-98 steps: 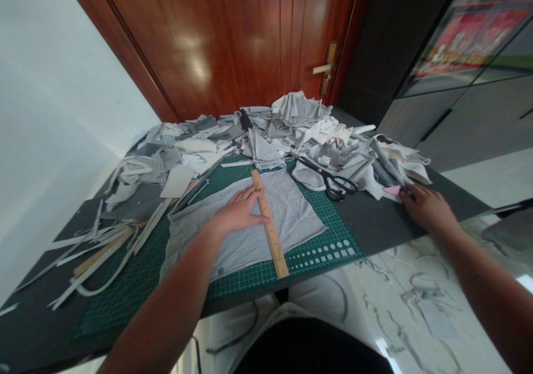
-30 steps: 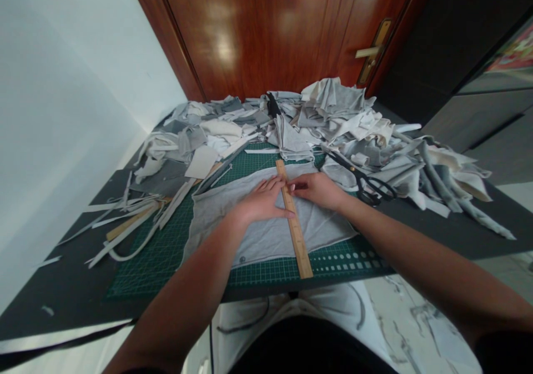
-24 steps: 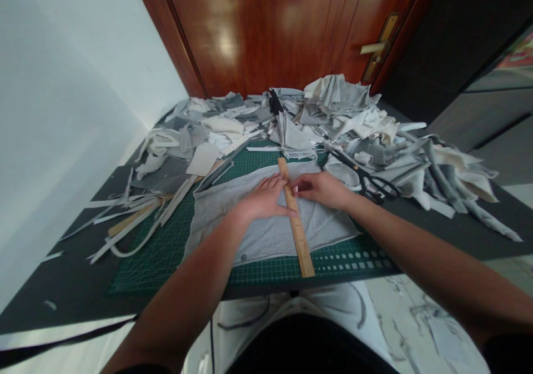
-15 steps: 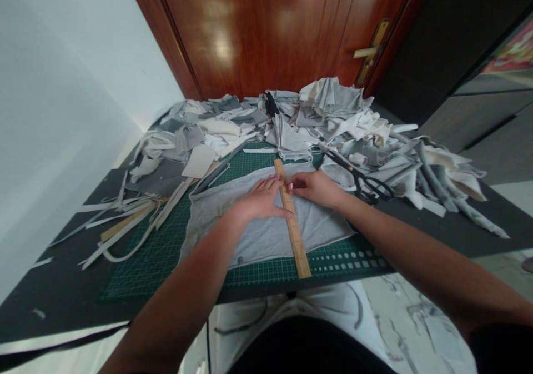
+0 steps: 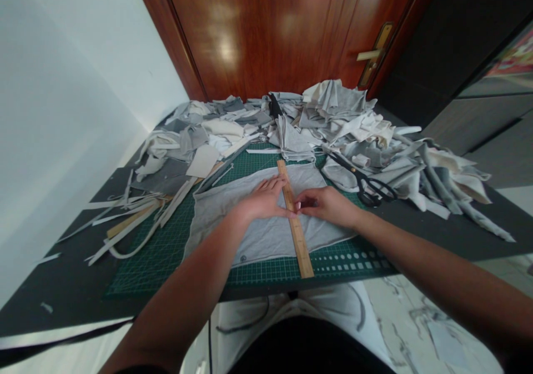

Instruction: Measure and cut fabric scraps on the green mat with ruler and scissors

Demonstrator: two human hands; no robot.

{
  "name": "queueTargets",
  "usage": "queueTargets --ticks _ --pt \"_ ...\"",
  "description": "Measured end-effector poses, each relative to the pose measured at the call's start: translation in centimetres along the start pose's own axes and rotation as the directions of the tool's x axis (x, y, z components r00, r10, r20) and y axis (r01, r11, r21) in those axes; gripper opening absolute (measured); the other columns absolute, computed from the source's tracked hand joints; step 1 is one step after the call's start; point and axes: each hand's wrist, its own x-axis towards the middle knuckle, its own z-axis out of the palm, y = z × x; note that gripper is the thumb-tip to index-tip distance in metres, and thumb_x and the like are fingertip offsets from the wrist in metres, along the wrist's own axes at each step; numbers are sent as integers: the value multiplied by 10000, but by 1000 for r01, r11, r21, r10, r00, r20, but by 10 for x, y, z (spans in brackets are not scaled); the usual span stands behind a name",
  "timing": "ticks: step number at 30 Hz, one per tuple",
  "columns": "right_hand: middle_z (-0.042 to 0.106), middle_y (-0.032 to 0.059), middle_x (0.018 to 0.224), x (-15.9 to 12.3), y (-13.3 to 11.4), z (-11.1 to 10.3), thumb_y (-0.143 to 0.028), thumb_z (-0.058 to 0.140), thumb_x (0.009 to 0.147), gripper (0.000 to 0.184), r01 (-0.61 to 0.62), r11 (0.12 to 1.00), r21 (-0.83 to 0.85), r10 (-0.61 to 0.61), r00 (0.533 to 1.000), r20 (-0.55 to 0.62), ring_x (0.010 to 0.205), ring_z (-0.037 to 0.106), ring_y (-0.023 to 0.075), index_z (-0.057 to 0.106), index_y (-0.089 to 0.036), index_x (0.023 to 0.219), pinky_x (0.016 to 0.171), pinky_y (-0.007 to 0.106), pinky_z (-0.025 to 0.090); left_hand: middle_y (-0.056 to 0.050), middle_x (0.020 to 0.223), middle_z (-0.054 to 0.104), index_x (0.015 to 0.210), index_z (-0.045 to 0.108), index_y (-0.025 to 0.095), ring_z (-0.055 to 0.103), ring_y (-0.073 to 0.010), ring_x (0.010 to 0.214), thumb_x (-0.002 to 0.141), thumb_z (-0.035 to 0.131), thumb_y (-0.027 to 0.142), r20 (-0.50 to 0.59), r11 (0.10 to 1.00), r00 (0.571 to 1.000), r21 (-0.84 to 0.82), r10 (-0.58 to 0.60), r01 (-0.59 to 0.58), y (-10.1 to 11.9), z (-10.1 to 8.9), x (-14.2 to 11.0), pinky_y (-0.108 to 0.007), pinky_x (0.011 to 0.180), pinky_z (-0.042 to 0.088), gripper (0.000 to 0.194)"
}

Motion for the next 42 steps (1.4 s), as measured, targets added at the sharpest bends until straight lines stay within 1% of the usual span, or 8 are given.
queueTargets --ticks 10,13,15,19,24,29,34,42 --pt "743 3 892 20 12 -4 -193 675 868 139 28 999 33 -27 999 -37 804 693 154 711 -184 1002 768 248 498 -196 1670 253 1532 282 152 194 -320 1565 745 673 748 -25 1000 999 5 21 -21 0 2 0 -435 1254 185 1061" --pt "742 -2 876 26 13 -5 -192 667 871 125 34 999 18 -33 999 -43 784 688 149 710 -189 988 759 242 497 -198 1680 225 1530 294 143 175 -325 1570 739 672 758 -14 1000 1000 7 11 -11 1 1 0 -437 1264 163 1071" --pt "746 2 883 29 13 -6 -190 670 871 124 41 999 -26 -43 998 -53 790 688 155 710 -192 989 764 248 496 -206 1684 205 1540 279 130 163 -330 1573 733 662 776 -4 1000 1000 6 7 -7 1 1 0 -443 1268 148 1103" --pt "757 34 1003 34 14 -5 -199 678 882 122 84 986 -147 -101 989 -108 927 699 193 720 -203 996 859 290 495 -210 1692 175 1567 238 136 140 -340 1577 728 651 791 1 1000 1000 3 0 0 1 1 0 -453 1268 144 1141" --pt "765 18 1010 37 17 -5 -214 662 902 117 82 992 -100 -92 991 -102 954 715 192 720 -213 1004 896 295 512 -216 1698 136 1586 199 139 118 -359 1578 724 674 771 20 1000 1000 -2 -14 14 4 -2 -2 -473 1266 144 1169" --pt "767 34 1058 40 21 -4 -220 671 908 148 90 986 -138 -109 984 -138 953 716 203 726 -207 1045 881 302 513 -213 1702 111 1590 200 126 104 -344 1582 727 686 758 30 1000 999 -4 -31 31 5 -2 -2 -451 1274 128 1175" --pt "767 48 1054 48 29 -2 -232 685 903 175 81 986 -146 -107 978 -180 947 717 211 731 -203 1069 873 308 521 -202 1706 85 1617 105 132 72 -351 1584 724 654 792 51 999 998 -15 -27 28 5 -2 -3 -455 1275 114 1239" --pt "762 49 1062 63 35 -3 -234 673 920 181 86 976 -198 -129 969 -213 966 709 212 731 -200 1087 880 306 517 -187 1697 175 1614 133 160 154 -343 1574 735 649 789 -1 1000 1000 0 4 -4 2 1 -2 -458 1266 150 1198"
